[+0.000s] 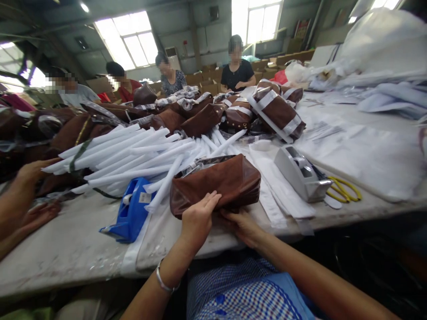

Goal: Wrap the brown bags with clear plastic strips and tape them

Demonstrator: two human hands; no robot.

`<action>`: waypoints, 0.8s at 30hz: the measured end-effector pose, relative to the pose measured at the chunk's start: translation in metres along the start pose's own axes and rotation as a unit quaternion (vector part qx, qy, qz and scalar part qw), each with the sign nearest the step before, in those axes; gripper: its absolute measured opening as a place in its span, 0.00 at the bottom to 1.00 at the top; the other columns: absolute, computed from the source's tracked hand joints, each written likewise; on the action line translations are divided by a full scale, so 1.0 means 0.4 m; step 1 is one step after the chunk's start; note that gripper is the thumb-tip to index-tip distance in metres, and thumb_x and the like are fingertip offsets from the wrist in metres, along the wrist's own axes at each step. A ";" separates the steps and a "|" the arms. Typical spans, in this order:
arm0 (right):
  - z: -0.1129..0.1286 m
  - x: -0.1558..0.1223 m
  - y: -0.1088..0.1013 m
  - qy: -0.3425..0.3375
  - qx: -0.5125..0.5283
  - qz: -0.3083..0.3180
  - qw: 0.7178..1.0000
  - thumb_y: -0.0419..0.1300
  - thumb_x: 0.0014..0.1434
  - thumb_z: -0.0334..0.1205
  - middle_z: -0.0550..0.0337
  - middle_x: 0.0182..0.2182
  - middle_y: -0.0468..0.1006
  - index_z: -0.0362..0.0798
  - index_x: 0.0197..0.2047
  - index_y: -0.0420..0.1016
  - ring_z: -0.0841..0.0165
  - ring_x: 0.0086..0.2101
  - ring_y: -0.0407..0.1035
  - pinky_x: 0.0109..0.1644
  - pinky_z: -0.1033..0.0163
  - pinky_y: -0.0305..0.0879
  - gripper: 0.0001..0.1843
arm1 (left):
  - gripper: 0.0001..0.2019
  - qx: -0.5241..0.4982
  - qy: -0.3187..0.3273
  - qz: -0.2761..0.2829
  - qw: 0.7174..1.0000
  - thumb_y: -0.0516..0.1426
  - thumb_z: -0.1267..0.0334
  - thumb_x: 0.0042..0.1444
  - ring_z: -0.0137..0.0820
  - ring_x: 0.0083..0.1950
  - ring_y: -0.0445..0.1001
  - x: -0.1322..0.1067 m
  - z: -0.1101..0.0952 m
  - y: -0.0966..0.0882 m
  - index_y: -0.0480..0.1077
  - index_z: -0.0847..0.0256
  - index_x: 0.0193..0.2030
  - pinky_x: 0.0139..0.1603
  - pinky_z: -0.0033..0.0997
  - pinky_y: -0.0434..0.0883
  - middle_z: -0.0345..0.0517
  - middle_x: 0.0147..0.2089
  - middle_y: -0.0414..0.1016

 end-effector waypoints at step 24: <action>0.307 -0.166 0.056 -0.544 -0.762 0.160 0.314 0.53 0.68 0.27 0.54 0.46 0.80 0.46 0.60 0.73 0.63 0.45 0.70 0.56 0.54 0.67 0.20 | 0.25 0.124 0.158 0.005 0.980 0.50 0.76 0.65 0.36 0.65 0.70 -0.130 0.044 -0.059 0.63 0.59 0.68 0.70 0.46 0.64 0.49 0.61 0.74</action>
Point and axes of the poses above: each hand's wrist, its own x-axis towards the middle knuckle, its own y-axis out of the palm, z = x × y, the point moved 9 cm from there along x, towards the middle knuckle
